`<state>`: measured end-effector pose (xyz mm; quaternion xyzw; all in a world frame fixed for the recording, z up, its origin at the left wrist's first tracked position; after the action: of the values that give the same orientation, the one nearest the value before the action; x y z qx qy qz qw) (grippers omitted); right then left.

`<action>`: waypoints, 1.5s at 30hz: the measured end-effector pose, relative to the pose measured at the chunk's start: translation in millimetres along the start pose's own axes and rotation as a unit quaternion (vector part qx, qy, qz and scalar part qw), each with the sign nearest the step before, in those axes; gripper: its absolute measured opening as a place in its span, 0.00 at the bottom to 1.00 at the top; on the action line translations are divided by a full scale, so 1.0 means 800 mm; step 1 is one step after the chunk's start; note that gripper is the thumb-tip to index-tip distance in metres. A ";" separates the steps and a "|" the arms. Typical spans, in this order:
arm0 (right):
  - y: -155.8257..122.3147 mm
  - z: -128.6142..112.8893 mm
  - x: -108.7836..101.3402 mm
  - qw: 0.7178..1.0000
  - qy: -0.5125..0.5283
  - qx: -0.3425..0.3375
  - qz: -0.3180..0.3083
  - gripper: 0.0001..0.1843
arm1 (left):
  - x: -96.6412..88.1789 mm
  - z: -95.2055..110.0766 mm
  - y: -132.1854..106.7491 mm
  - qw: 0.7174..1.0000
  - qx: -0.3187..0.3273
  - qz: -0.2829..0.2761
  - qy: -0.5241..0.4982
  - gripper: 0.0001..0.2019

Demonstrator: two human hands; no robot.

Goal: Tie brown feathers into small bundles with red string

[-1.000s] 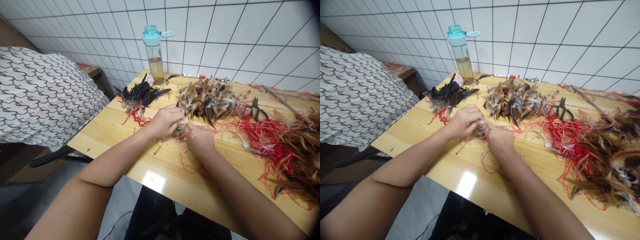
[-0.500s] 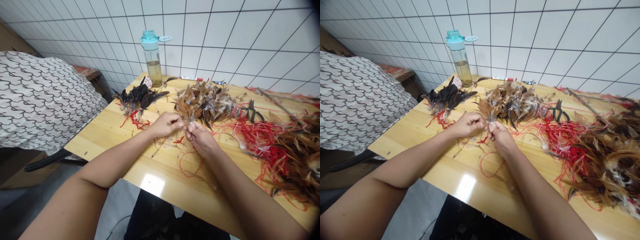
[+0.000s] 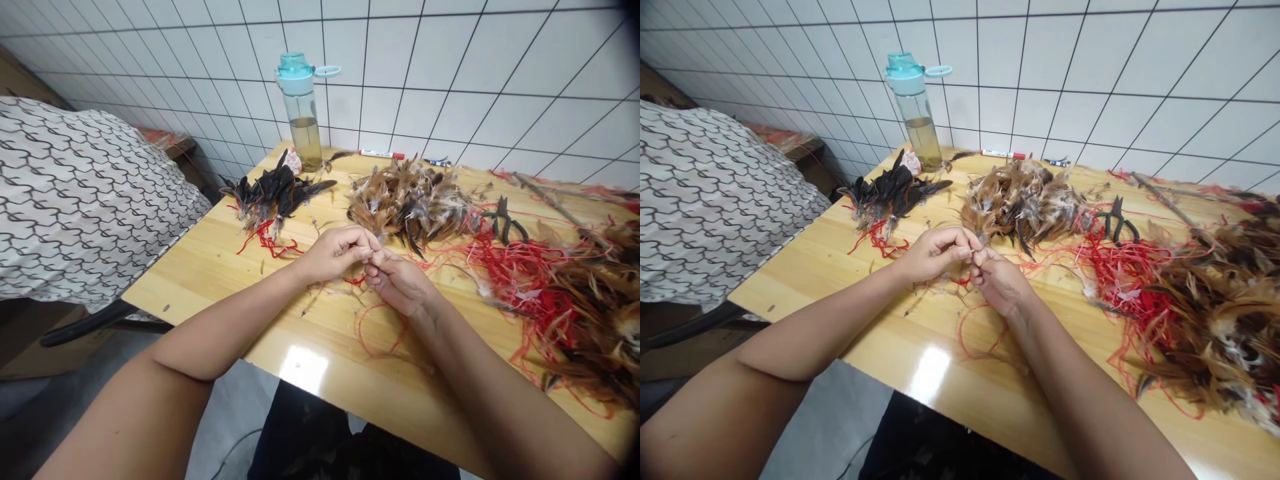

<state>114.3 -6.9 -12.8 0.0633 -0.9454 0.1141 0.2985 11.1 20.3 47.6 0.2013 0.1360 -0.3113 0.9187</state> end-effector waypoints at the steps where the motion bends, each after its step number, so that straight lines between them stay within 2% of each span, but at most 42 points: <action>1: 0.000 0.001 0.001 1.000 0.002 0.003 -0.003 0.10 | 0.000 -0.005 0.000 0.999 -0.025 -0.002 -0.040 0.14; 5: -0.001 0.006 0.003 1.000 0.017 0.018 -0.013 0.09 | 0.001 -0.016 0.000 0.990 -0.081 -0.006 -0.114 0.14; 12: 0.000 0.014 0.004 0.999 0.032 0.021 -0.023 0.10 | 0.000 -0.015 0.003 0.992 -0.096 -0.010 -0.079 0.16; 17: 0.001 0.013 0.006 0.999 0.036 0.023 -0.028 0.09 | -0.001 -0.020 0.003 0.986 -0.117 -0.004 -0.120 0.16; 21: -0.001 0.011 0.006 0.998 0.051 0.036 -0.028 0.09 | 0.000 -0.023 0.001 0.980 -0.131 -0.023 -0.147 0.14; 24: -0.001 0.009 0.005 0.998 0.041 0.031 -0.036 0.08 | -0.002 -0.020 0.001 0.981 -0.119 -0.035 -0.150 0.11; 30: 0.001 0.011 0.002 0.998 0.024 0.026 -0.054 0.06 | -0.004 -0.019 -0.001 0.991 -0.100 -0.018 -0.092 0.09; 40: -0.001 0.011 0.001 0.995 -0.007 0.024 -0.095 0.10 | -0.007 -0.009 -0.001 0.998 -0.043 -0.038 -0.036 0.08; 45: -0.001 0.011 0.000 0.994 -0.009 0.014 -0.111 0.10 | -0.011 -0.007 0.001 0.999 -0.029 -0.022 0.007 0.07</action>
<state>109.4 -9.7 -19.6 0.1733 -0.9334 0.0933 0.2999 3.9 27.7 46.2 0.1737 0.1552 -0.3257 0.9163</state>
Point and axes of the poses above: each hand's wrist, its own y-axis towards the middle knuckle, its own x-axis out of the palm, z = x × y, the point moved 6 cm from there along y, towards the middle knuckle, and after that the axes turned 10 degrees about -x, right-handed, at the moved point
